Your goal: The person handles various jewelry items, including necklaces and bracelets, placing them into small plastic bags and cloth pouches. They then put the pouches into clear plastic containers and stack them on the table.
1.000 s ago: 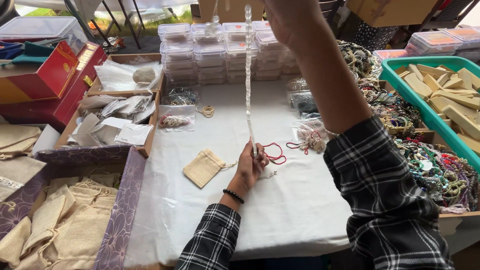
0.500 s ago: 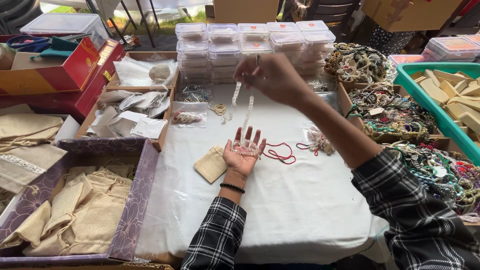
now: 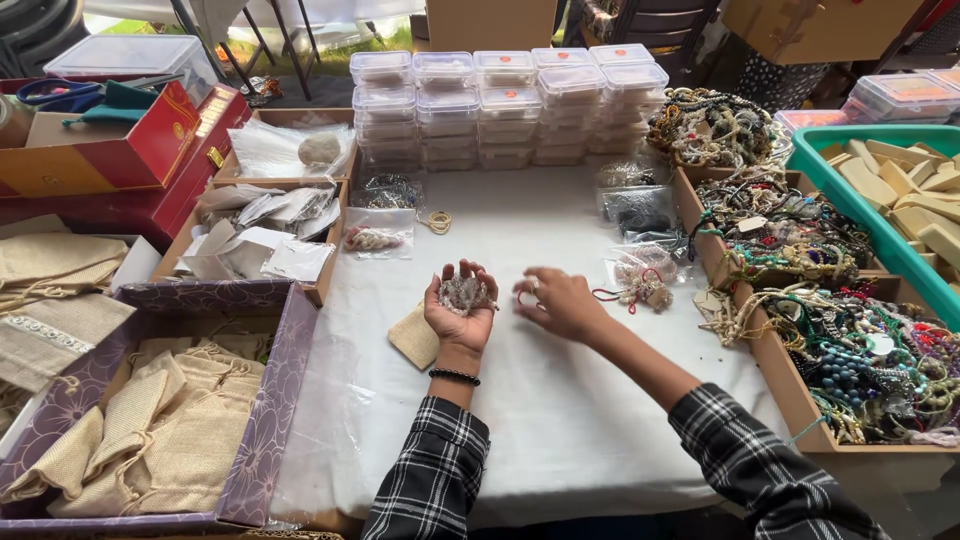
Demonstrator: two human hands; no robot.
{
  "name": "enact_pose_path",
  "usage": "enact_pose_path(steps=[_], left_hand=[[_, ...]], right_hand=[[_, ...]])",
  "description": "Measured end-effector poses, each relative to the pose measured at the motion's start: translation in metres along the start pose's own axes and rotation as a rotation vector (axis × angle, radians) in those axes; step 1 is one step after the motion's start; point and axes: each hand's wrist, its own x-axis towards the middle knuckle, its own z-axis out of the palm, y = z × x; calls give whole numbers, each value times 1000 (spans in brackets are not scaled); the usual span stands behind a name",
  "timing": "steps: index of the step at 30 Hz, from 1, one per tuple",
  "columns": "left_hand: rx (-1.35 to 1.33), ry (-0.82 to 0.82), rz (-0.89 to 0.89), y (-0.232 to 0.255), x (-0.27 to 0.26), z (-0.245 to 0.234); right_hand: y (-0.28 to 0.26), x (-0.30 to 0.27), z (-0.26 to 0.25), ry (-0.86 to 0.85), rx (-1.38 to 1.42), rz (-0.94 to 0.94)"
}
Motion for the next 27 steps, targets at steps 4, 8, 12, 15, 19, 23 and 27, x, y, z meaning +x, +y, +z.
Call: enact_pose_path(steps=[4,8,12,15,19,23,27], left_hand=[[28,13,71,3,-2,3],[67,29,132,-2,-9,12],[249,-92,110,-34,-13,38],[735,-243,148,-62,-16,48],[1419,-462,234,-73,3,76],[2168,-440,747,-22,65,128],[2516,-271,1207,106,156,185]], right_hand=[[37,-58,19,95,-68,-6],[71,-97,-6,215,-468,327],[62,-70,5,478,-14,307],[-7,-24,-4,271,1502,727],[30,23,69,204,2420,850],[49,41,89,167,2522,765],[17,30,70,132,2146,573]])
